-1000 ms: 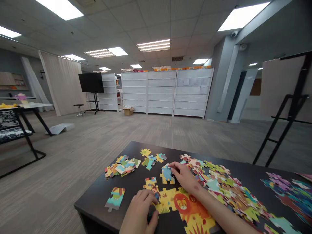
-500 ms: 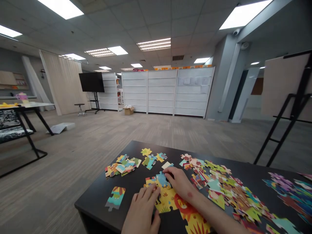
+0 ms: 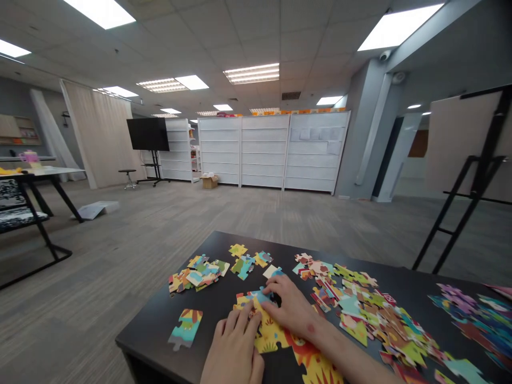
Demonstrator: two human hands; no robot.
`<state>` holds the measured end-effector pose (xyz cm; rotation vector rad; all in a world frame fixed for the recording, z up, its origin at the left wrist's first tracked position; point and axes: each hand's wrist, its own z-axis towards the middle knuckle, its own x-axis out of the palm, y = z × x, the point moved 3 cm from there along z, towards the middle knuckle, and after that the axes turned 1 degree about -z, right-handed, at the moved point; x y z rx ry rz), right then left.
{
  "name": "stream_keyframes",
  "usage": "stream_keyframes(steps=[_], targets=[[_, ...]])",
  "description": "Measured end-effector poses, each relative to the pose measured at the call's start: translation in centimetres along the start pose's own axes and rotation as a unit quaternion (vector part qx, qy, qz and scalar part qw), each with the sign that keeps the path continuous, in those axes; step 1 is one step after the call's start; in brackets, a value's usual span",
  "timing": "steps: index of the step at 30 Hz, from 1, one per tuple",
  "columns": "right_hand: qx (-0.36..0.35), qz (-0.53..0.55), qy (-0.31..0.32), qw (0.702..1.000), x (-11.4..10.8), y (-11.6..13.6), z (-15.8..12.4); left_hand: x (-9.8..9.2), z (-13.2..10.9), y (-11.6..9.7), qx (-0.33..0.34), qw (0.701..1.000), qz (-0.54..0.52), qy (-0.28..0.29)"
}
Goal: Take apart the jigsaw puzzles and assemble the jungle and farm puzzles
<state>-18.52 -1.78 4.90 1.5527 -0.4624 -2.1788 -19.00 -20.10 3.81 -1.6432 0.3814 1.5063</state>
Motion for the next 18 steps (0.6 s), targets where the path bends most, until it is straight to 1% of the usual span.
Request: stream_keyframes(steps=[3, 5, 7, 10, 12, 16, 18], targets=[[0.009, -0.003, -0.027, 1.0, -0.4, -0.8, 0.4, -0.2, 0.0, -0.2, -0.013, 1.0, 0.019, -0.002], [0.023, -0.019, -0.057, 0.998, -1.0, -2.0, 0.8, -0.2, 0.0, -0.2, -0.018, 1.0, 0.024, -0.003], [0.037, -0.039, -0.067, 0.996, -1.5, -3.3, 1.0, -0.3, 0.0, -0.2, -0.019, 1.0, 0.024, -0.004], [0.055, -0.058, -0.046, 0.996, -1.7, -5.1, 1.0, -0.6, 0.0, -0.3, -0.028, 0.999, 0.014, -0.007], [0.065, -0.064, -0.028, 0.995, -1.7, -5.7, 0.9, -0.8, -0.1, -0.5, -0.036, 0.999, 0.007, -0.012], [0.07, -0.067, -0.008, 0.995, -1.8, -5.5, 0.9, -0.9, -0.2, -0.5, -0.049, 0.999, 0.004, -0.012], [0.076, -0.068, -0.006, 0.995, -2.0, -5.2, 1.1, -0.8, -0.1, -0.3, -0.037, 0.999, 0.003, 0.004]])
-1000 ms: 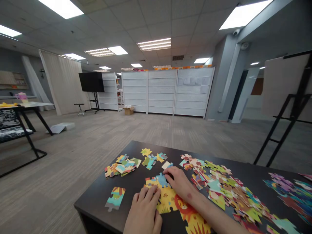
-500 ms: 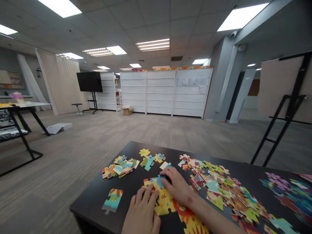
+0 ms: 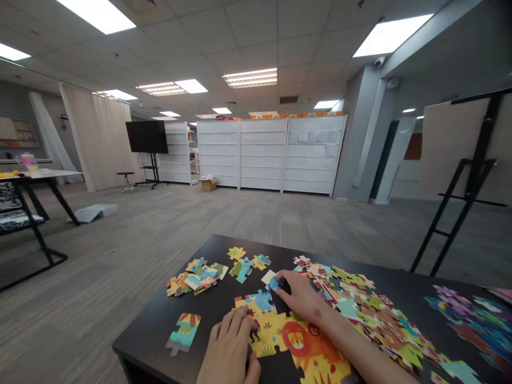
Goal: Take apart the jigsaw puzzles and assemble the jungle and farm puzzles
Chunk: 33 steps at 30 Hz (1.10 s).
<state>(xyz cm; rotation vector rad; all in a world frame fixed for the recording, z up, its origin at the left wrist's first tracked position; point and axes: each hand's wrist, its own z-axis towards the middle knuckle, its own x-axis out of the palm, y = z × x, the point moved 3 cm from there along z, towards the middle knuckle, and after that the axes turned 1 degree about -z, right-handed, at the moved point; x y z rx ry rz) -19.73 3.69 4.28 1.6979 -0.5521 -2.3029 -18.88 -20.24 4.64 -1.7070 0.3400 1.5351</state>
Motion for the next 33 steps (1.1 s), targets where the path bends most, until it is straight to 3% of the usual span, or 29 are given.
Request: stream_keyframes(steps=[5, 10, 18, 23, 28, 33], targets=[[0.009, -0.006, 0.0, 1.0, -0.4, 0.4, 0.1, 0.5, 0.3, 0.6, 0.039, 0.998, 0.014, 0.036], [0.008, -0.01, 0.031, 0.999, -0.4, 0.0, 0.8, 0.5, 0.6, 0.9, 0.046, 0.999, 0.002, 0.03], [0.055, 0.012, 0.127, 0.99, -1.0, -0.4, 4.9, 0.8, 0.0, 1.0, 0.069, 0.995, -0.068, -0.019], [0.051, 0.092, 0.116, 0.988, -1.3, 0.2, 4.9, 0.4, -0.2, 1.4, 0.059, 0.989, -0.119, -0.059], [0.013, 0.164, 0.101, 0.981, 0.9, 1.7, 2.9, -0.5, -0.6, 1.7, 0.004, 0.978, -0.153, -0.143], [-0.022, 0.146, 0.061, 0.987, 2.0, 2.4, 2.4, 0.5, -0.2, 1.5, 0.044, 0.988, -0.114, -0.097]])
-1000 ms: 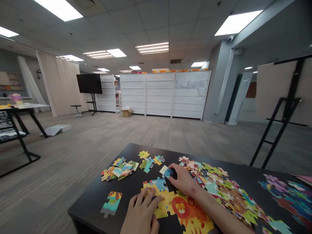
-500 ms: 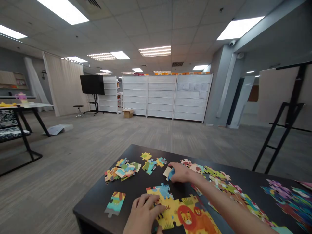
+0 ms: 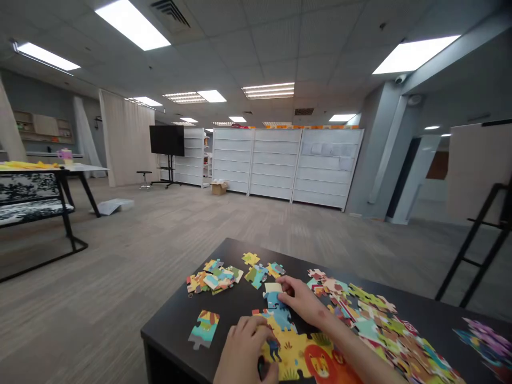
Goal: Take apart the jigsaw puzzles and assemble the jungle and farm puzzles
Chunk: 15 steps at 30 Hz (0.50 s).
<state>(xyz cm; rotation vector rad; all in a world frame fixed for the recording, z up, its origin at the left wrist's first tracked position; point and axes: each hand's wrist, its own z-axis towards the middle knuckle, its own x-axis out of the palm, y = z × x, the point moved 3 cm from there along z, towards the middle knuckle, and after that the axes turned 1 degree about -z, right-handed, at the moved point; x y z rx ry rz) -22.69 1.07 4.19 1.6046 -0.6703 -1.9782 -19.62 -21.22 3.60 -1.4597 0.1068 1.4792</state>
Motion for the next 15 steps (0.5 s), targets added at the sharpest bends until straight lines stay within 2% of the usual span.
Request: stream_keyframes(steps=[3, 7, 12, 15], targets=[[-0.016, -0.03, 0.002, 0.999, -0.3, 0.0, 0.2, 0.8, 0.3, 0.0, 0.012, 0.999, 0.027, 0.035], [-0.037, -0.072, 0.051, 0.995, -0.9, 0.5, 1.1, 1.0, 0.5, 0.4, 0.006, 0.998, 0.04, 0.047], [-0.059, -0.125, 0.097, 0.986, -1.6, 1.2, 2.3, 1.4, 0.9, 1.3, 0.034, 0.996, 0.043, 0.074], [-0.059, -0.15, 0.08, 0.984, -2.3, 0.8, 3.7, 1.9, 1.0, 1.7, 0.025, 0.998, 0.037, 0.053]])
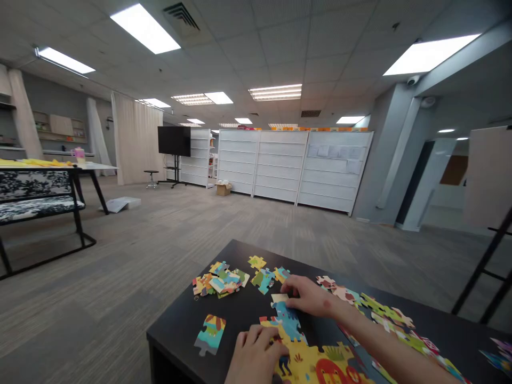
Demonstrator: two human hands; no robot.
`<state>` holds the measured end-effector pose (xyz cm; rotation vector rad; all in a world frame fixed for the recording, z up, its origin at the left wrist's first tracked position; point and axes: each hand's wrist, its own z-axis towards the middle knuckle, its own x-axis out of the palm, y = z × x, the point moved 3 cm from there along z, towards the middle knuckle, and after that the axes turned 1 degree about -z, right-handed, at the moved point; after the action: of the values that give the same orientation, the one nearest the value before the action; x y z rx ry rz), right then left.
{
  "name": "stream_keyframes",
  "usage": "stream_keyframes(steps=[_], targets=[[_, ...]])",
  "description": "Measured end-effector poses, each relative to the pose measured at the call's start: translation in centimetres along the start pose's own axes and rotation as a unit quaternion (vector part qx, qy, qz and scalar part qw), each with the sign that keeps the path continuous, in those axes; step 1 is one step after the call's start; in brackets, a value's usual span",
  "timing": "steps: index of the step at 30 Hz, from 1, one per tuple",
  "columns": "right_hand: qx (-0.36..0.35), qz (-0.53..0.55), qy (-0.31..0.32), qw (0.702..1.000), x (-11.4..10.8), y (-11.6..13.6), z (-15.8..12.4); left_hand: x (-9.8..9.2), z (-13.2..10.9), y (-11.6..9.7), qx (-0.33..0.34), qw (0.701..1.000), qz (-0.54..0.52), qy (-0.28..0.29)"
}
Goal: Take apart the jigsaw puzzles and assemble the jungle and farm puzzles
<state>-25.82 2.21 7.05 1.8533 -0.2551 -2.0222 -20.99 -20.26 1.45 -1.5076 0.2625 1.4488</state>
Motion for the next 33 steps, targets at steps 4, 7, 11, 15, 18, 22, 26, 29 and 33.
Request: stream_keyframes(steps=[4, 7, 11, 15, 18, 22, 26, 29, 33], targets=[[0.025, -0.024, -0.035, 0.999, -0.2, -2.0, 2.5, -0.1, 0.0, -0.4, -0.013, 1.0, -0.008, -0.009], [0.022, -0.026, -0.007, 0.999, 0.4, -3.1, 4.0, -1.1, -0.4, -1.0, -0.013, 0.999, -0.033, 0.016], [0.009, -0.017, 0.028, 0.999, 0.4, -4.0, 4.2, -2.9, -1.1, -2.0, -0.018, 0.997, -0.075, 0.016], [0.059, -0.016, -0.004, 0.998, -0.8, -4.9, 2.9, -3.4, -1.0, -2.9, -0.021, 0.996, -0.09, -0.012], [0.101, -0.001, -0.068, 0.993, -1.3, -4.9, 1.2, -2.7, -0.1, -3.5, -0.011, 0.996, -0.089, -0.02], [0.102, 0.063, -0.139, 0.983, -0.8, -3.7, -1.6, -1.8, 1.0, -4.4, -0.033, 0.996, -0.071, -0.029], [0.087, 0.15, -0.172, 0.97, 0.3, -1.5, -4.9, -1.7, 1.5, -4.9, -0.041, 0.996, -0.068, -0.039], [0.091, 0.278, -0.175, 0.94, 1.2, 0.3, -7.3, -2.8, 1.6, -4.2, -0.061, 0.99, -0.109, -0.067], [0.09, 0.393, -0.091, 0.911, 2.6, 2.7, -9.1, -6.7, 0.7, -1.2, -0.111, 0.971, -0.117, -0.175]])
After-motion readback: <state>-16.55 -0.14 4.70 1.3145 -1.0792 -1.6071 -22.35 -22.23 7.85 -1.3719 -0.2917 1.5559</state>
